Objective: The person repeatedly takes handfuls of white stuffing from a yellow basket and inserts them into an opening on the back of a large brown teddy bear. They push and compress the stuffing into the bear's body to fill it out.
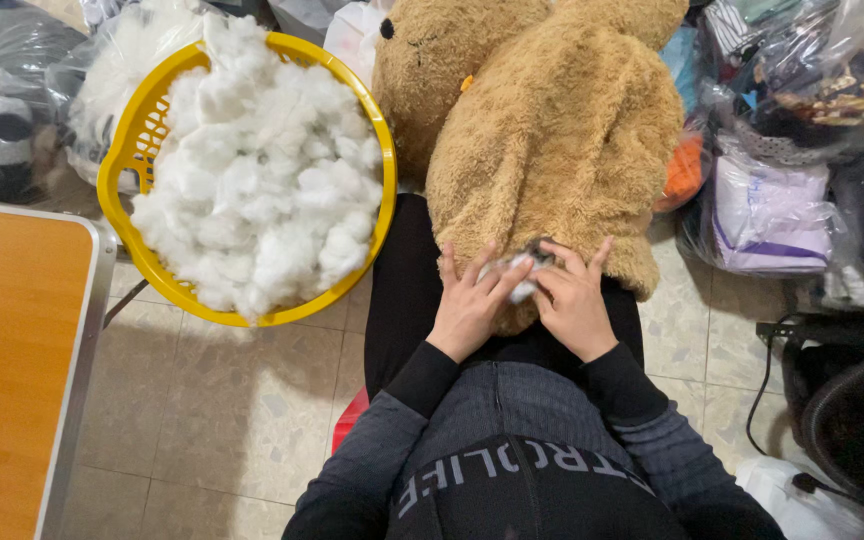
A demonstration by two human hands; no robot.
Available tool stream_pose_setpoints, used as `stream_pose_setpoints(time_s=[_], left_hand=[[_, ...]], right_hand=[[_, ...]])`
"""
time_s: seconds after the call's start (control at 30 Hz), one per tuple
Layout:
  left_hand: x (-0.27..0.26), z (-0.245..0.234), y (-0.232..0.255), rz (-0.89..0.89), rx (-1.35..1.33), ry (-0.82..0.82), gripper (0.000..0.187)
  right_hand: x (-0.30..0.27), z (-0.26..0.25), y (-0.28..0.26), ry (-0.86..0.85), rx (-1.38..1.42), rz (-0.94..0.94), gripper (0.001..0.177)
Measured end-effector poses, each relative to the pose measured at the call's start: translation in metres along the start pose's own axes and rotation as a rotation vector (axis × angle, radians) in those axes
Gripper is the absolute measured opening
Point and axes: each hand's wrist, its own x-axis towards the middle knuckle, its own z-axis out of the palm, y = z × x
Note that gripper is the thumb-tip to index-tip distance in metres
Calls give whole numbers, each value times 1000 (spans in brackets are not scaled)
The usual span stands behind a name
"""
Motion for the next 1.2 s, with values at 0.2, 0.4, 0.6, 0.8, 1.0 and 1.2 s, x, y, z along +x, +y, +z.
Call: stream_pose_setpoints(time_s=[0.2, 0.4, 0.6, 0.8, 1.0, 1.2], left_hand=[[-3, -5, -5, -68, -264, 100, 39], [-4, -23, -17, -294, -384, 321, 39], [-8, -34, -33, -440, -414, 558, 36], [-7, -38, -44, -643, -718, 715, 29], [-6, -47, -83, -645, -681, 803, 22], [-17, -68, -169, -983, -523, 932, 57]], right_hand=[[0, -20, -10, 11, 166, 96, 21], [6, -30, 10, 50, -46, 60, 2], [-1, -51, 24, 238, 3, 187, 9], [3, -65, 10, 301, 6, 125, 28], [10, -48, -4, 265, 50, 118, 13], [10, -34, -7, 191, 69, 82, 9]])
